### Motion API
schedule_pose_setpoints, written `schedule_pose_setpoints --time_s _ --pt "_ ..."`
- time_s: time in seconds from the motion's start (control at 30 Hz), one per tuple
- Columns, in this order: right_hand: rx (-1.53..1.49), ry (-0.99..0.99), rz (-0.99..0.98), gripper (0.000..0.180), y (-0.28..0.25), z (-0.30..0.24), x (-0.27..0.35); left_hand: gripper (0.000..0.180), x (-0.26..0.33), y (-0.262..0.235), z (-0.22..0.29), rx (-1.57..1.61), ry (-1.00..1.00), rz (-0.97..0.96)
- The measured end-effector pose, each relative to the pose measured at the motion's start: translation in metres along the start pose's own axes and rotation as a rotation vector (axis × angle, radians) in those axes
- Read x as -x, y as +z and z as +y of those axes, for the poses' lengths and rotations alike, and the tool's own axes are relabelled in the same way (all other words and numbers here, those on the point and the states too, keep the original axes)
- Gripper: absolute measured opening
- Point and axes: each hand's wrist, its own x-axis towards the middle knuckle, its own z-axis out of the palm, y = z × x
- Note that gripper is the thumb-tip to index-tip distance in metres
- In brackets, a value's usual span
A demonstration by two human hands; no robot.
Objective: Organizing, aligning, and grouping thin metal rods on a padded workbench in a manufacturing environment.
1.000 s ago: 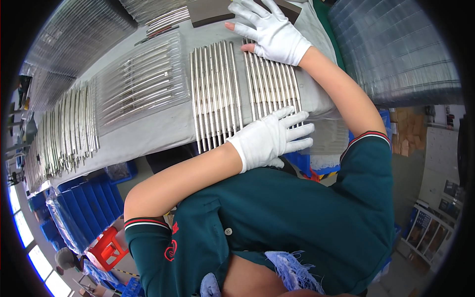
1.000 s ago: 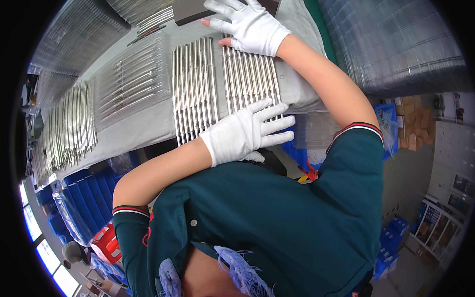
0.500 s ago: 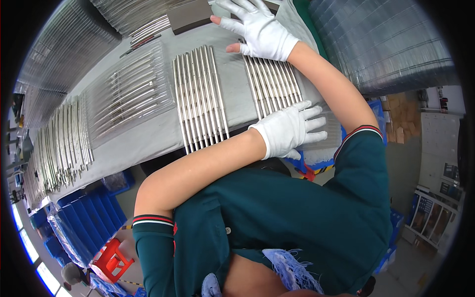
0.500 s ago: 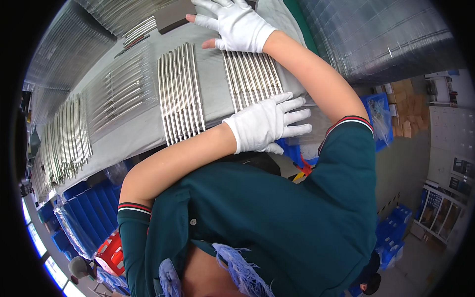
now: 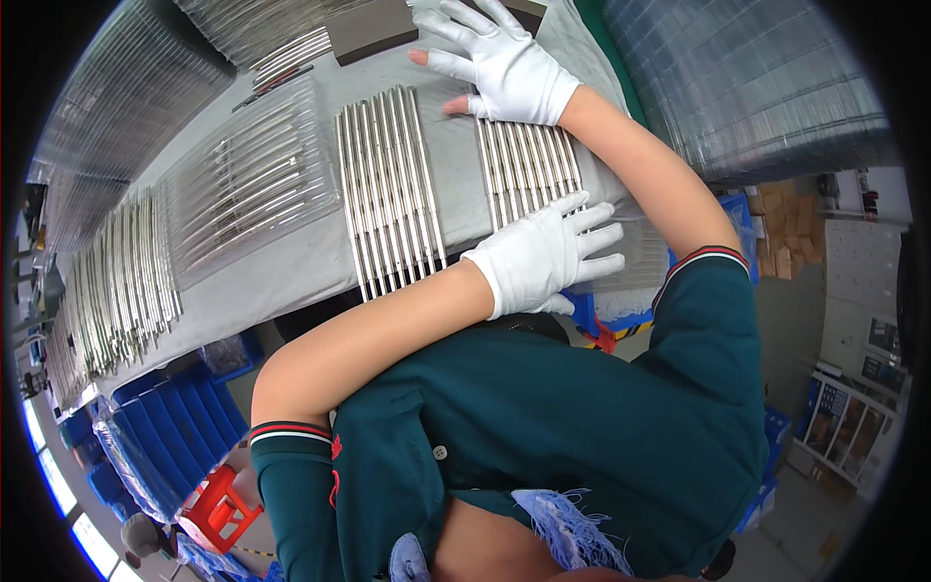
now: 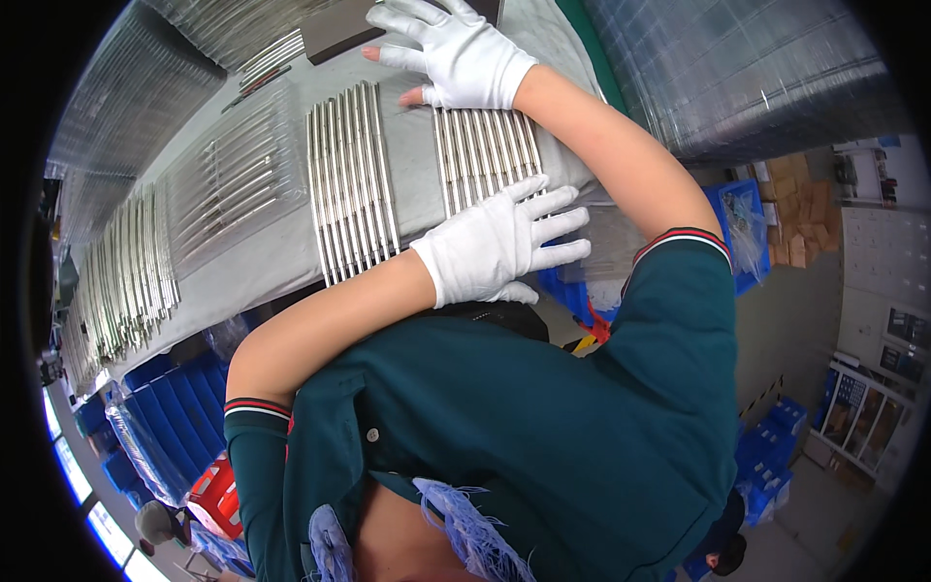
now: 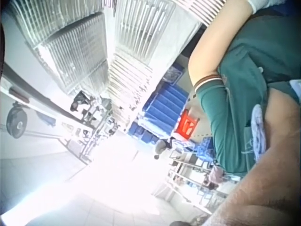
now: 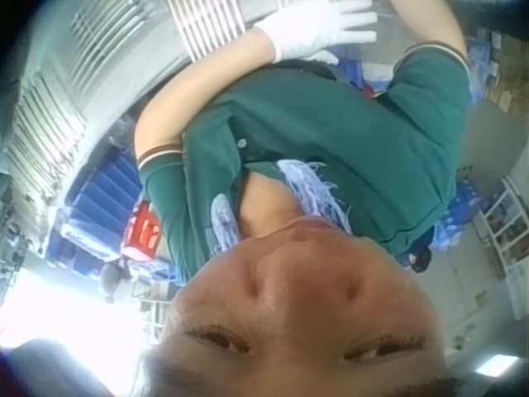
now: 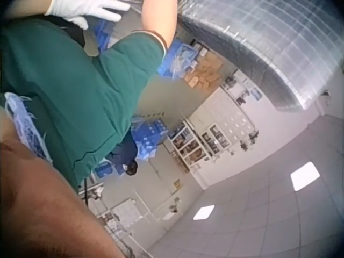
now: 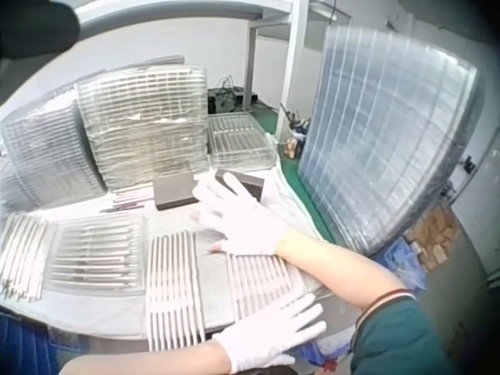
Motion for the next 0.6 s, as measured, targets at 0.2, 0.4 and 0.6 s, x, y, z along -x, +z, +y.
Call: schedule_pose_setpoints --time_s 0.2,0.4,0.6 --pt "-0.112 -0.132 0.214 0.063 0.016 -0.012 -0.02 0.075 0.031 -0.013 0.004 0.011 -0.081 -0.052" --pt "-0.104 -0.105 0.14 0.066 0.012 -0.012 -0.019 0.075 0.028 -0.01 0.005 0.019 -0.079 -0.027" --pt "0.076 -0.052 -0.104 0.072 -0.027 -0.003 0.001 0.074 0.0 0.0 0.007 0.256 -0.013 0.21"
